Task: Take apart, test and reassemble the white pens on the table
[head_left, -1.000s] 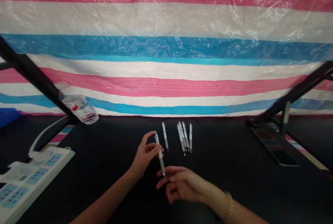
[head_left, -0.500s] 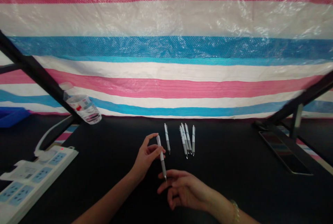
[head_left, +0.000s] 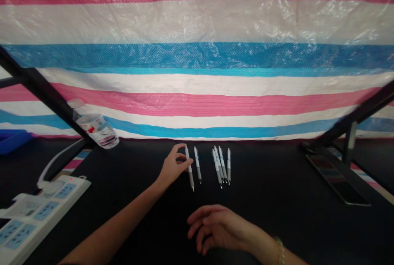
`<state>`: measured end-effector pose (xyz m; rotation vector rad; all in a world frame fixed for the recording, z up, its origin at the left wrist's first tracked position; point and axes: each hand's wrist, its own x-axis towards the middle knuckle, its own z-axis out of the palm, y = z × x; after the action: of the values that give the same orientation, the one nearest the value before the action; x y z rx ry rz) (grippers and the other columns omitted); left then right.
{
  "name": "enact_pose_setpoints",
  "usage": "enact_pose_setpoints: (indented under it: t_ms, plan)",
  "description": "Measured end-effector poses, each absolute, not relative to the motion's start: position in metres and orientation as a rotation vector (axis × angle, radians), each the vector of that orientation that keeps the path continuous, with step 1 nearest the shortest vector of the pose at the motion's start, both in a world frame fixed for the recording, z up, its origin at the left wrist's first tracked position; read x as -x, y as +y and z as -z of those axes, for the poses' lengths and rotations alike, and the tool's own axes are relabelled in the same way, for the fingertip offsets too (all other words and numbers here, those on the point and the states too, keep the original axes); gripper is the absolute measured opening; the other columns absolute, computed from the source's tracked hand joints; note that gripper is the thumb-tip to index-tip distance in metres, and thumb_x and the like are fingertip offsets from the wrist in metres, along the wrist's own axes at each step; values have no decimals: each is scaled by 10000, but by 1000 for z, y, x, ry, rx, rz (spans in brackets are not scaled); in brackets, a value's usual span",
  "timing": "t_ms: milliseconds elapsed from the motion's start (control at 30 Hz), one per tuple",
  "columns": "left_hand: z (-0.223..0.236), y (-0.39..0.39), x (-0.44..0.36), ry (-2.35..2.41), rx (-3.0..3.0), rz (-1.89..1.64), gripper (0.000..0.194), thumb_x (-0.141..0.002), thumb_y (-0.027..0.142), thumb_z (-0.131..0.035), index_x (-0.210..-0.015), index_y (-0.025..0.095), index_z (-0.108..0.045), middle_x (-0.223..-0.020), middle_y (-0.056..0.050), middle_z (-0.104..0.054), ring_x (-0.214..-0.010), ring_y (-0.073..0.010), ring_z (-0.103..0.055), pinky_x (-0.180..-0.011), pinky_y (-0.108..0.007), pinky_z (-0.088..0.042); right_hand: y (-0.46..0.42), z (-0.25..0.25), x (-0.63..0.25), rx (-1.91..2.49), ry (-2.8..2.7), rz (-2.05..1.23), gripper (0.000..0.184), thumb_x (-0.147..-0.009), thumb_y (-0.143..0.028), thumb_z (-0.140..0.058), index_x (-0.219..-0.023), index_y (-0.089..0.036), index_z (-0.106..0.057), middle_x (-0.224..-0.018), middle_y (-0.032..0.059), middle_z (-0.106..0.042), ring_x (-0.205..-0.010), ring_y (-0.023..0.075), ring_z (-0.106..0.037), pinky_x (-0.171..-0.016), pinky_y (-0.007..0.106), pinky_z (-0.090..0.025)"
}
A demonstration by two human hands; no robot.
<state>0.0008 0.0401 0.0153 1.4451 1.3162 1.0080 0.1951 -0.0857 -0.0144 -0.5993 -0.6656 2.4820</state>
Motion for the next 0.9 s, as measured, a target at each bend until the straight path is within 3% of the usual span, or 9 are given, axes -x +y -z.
enact_pose_setpoints:
  t_ms: [367,900]
  plan:
    - [-6,75,-15,1375,-1585,-958,503,-629,262,-827,-1099,206,-658,-598,79,-630,-459,-170,-662,-527,-262,-515,-83,18,-196,538,-746,-2478,303,-800,-256,-736,-1032,-70,-677,-945,135,-737,-749,209,-717,-678,324,-518]
    - [-23,0,2,1256,-1576,-933,403,-765,320,-695,-1141,202,-607,-812,3,-698,-602,-204,-732,-603,-311,-565,-86,1,-203,580,-940,-2414,248,-746,-188,-761,-958,-74,-701,-931,112,-727,-708,159,-695,-620,255,-532]
